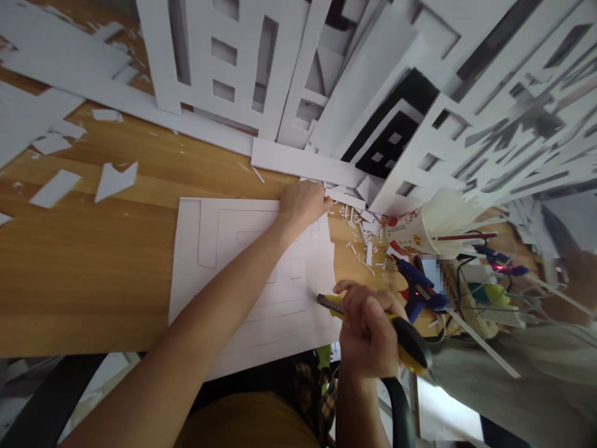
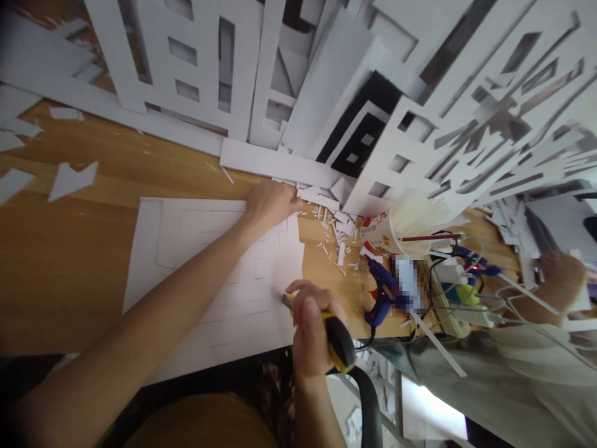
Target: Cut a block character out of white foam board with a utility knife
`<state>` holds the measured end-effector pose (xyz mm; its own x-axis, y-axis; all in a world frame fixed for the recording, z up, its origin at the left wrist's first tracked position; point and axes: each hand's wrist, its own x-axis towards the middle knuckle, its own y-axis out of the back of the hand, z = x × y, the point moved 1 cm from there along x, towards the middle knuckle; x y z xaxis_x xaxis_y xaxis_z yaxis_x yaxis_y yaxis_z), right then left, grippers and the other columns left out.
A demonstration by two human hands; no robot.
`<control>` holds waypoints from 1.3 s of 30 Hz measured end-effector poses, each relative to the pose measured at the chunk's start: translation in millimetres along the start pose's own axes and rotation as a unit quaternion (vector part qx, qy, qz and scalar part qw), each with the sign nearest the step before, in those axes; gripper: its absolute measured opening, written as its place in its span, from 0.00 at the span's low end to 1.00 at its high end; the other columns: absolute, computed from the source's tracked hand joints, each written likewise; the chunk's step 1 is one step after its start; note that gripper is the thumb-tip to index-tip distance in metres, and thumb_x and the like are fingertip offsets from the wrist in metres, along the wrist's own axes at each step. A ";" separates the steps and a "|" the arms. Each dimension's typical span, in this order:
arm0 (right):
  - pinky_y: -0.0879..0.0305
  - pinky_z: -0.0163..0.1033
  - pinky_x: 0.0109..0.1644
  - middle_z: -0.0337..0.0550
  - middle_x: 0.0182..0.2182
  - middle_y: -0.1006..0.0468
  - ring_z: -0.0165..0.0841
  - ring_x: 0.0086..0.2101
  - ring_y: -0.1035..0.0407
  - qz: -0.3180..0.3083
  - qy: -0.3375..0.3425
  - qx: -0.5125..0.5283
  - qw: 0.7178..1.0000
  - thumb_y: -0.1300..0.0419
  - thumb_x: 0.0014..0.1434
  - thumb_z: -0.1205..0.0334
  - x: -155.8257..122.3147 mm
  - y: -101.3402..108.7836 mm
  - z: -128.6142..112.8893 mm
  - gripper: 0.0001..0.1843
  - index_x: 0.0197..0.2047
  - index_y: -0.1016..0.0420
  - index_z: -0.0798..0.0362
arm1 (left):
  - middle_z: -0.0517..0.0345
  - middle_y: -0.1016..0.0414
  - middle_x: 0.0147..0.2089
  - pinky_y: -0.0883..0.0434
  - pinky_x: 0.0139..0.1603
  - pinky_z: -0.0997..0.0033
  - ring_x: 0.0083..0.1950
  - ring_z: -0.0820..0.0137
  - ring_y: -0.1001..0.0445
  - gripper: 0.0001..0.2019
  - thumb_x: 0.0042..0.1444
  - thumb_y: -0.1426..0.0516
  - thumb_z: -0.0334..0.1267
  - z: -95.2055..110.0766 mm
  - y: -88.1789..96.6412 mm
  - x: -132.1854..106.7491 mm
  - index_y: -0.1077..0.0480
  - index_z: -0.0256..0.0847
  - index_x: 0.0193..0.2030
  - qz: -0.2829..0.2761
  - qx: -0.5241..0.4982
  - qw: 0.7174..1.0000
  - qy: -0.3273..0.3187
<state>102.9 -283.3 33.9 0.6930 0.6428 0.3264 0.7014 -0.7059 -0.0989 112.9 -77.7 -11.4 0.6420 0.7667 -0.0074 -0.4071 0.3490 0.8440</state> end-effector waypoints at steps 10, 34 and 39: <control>0.51 0.29 0.18 0.24 0.12 0.51 0.21 0.15 0.58 0.044 -0.160 0.032 0.986 0.38 0.57 0.61 29.7 -10.8 15.9 0.21 0.21 0.47 0.49 | 0.42 0.17 0.43 0.29 0.46 0.63 0.46 0.57 0.21 0.17 0.64 0.46 0.42 0.1 -0.2 1.3 0.19 0.35 0.45 -0.001 -0.009 1.000 0.001; 0.41 0.41 0.29 0.34 0.18 0.46 0.28 0.20 0.48 0.010 0.043 -0.047 0.998 0.52 0.62 0.69 -58.9 22.8 -15.5 0.17 0.22 0.46 0.50 | 0.42 0.19 0.42 0.31 0.50 0.59 0.49 0.56 0.22 0.17 0.63 0.43 0.45 0.8 0.2 1.4 0.19 0.34 0.46 -0.015 -0.031 0.999 0.021; 0.41 0.39 0.28 0.32 0.17 0.49 0.26 0.19 0.50 0.017 0.029 -0.004 0.999 0.51 0.62 0.67 -43.0 20.9 -9.4 0.18 0.21 0.48 0.51 | 0.40 0.19 0.45 0.30 0.50 0.60 0.50 0.55 0.22 0.19 0.65 0.45 0.45 0.0 -1.2 0.6 0.19 0.33 0.47 -0.015 -0.005 1.000 0.010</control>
<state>86.2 -328.5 26.6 0.7052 0.6010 0.3762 0.6763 -0.7294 -0.1024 113.8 -77.6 -12.4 0.6414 0.7660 -0.0429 -0.3945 0.3772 0.8379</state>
